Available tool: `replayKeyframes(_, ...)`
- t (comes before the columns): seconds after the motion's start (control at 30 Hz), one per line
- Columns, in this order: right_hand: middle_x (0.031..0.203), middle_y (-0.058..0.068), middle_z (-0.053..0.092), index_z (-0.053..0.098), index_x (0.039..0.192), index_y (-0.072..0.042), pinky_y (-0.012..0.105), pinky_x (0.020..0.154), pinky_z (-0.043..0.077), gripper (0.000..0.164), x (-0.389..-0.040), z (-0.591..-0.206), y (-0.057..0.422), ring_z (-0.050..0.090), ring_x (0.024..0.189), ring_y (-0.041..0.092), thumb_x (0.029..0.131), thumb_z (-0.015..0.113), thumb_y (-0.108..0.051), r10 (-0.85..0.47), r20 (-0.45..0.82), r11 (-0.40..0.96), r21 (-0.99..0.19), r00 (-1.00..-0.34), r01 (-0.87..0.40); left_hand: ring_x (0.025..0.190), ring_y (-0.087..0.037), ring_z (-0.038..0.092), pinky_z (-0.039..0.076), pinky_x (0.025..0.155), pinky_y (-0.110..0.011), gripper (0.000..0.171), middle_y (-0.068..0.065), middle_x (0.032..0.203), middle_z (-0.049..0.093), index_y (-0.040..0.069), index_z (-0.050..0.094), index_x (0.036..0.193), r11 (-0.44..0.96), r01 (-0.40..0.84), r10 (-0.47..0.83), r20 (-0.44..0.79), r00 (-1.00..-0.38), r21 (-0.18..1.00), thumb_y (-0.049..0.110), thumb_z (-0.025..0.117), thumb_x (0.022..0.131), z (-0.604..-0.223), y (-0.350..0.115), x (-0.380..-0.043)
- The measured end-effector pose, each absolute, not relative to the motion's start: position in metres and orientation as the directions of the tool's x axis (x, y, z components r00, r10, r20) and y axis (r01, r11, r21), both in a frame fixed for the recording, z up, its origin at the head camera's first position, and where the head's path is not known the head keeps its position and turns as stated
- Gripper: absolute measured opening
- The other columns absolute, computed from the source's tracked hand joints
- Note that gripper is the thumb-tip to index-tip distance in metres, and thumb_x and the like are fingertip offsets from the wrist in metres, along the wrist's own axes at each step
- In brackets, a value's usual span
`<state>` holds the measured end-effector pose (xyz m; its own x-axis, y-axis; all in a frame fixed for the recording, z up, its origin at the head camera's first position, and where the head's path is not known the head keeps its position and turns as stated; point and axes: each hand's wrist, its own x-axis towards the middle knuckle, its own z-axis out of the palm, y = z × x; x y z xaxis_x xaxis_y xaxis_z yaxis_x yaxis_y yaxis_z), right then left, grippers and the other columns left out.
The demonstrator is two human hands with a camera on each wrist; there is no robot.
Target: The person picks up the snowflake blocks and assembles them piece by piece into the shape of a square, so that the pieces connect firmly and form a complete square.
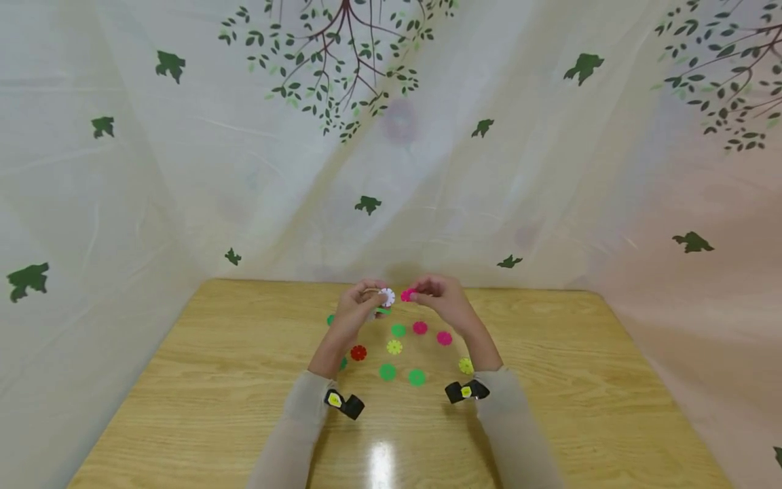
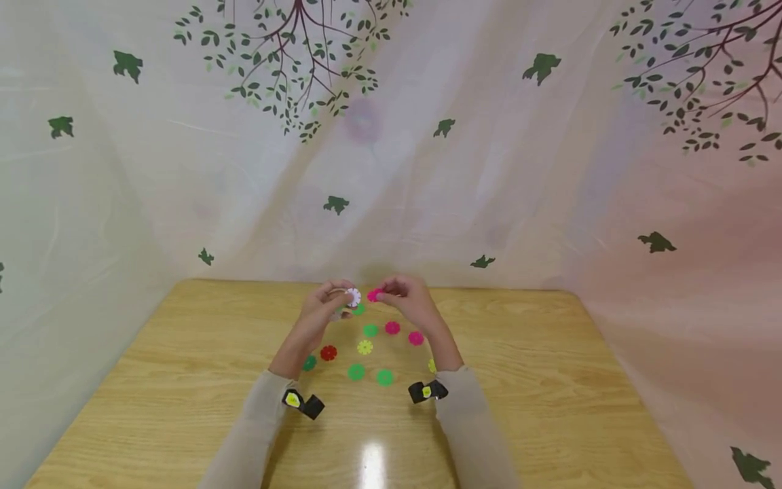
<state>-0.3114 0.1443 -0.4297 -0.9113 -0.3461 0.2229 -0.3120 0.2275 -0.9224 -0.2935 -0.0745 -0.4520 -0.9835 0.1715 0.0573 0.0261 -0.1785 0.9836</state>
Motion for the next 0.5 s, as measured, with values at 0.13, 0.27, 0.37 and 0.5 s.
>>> replayKeyframes(0.13, 0.102, 0.026, 0.072, 0.071, 0.105, 0.005, 0.027, 0.079, 0.061, 0.015, -0.306, -0.430, 0.140, 0.069, 0.085, 0.011, 0.094, 0.072, -0.005, -0.280, 0.313, 0.134, -0.923, -0.907, -0.360, 0.082, -0.013, 0.067, 0.058, 0.074, -0.028, 0.024, 0.003, 0.086, 0.071, -0.002, 0.062, 0.120, -0.154, 0.030, 0.170, 0.056, -0.984, 0.988, 0.010, 0.065, 0.099, -0.454, -0.072, -0.290)
replayKeyframes(0.27, 0.101, 0.026, 0.072, 0.071, 0.103, 0.006, 0.028, 0.080, 0.061, 0.013, -0.304, -0.435, 0.135, 0.070, 0.085, 0.007, 0.094, 0.071, -0.003, -0.264, 0.378, 0.093, -0.906, -0.887, -0.414, 0.083, -0.016, 0.066, 0.058, 0.075, -0.028, 0.025, 0.003, 0.087, 0.071, -0.003, 0.061, 0.121, -0.154, 0.021, 0.159, 0.046, -0.986, 0.988, 0.010, 0.064, 0.099, -0.456, -0.071, -0.288)
replayKeyframes(0.37, 0.100, 0.025, 0.072, 0.071, 0.103, 0.006, 0.024, 0.079, 0.061, 0.012, -0.304, -0.435, 0.133, 0.070, 0.086, 0.006, 0.094, 0.071, -0.002, -0.261, 0.413, 0.083, -0.891, -0.873, -0.446, 0.083, -0.016, 0.066, 0.058, 0.075, -0.028, 0.025, 0.003, 0.087, 0.071, -0.002, 0.062, 0.120, -0.164, 0.020, 0.155, 0.046, -0.987, 0.986, 0.010, 0.064, 0.099, -0.456, -0.071, -0.289)
replayKeyframes(0.5, 0.100, 0.025, 0.072, 0.072, 0.103, 0.007, 0.024, 0.081, 0.061, 0.011, -0.304, -0.433, 0.131, 0.071, 0.086, 0.006, 0.094, 0.070, -0.001, -0.255, 0.439, 0.072, -0.880, -0.861, -0.470, 0.080, -0.013, 0.064, 0.057, 0.076, -0.028, 0.023, 0.003, 0.087, 0.071, -0.001, 0.063, 0.119, -0.181, 0.023, 0.172, 0.054, -0.984, 0.983, 0.011, 0.063, 0.099, -0.454, -0.071, -0.291)
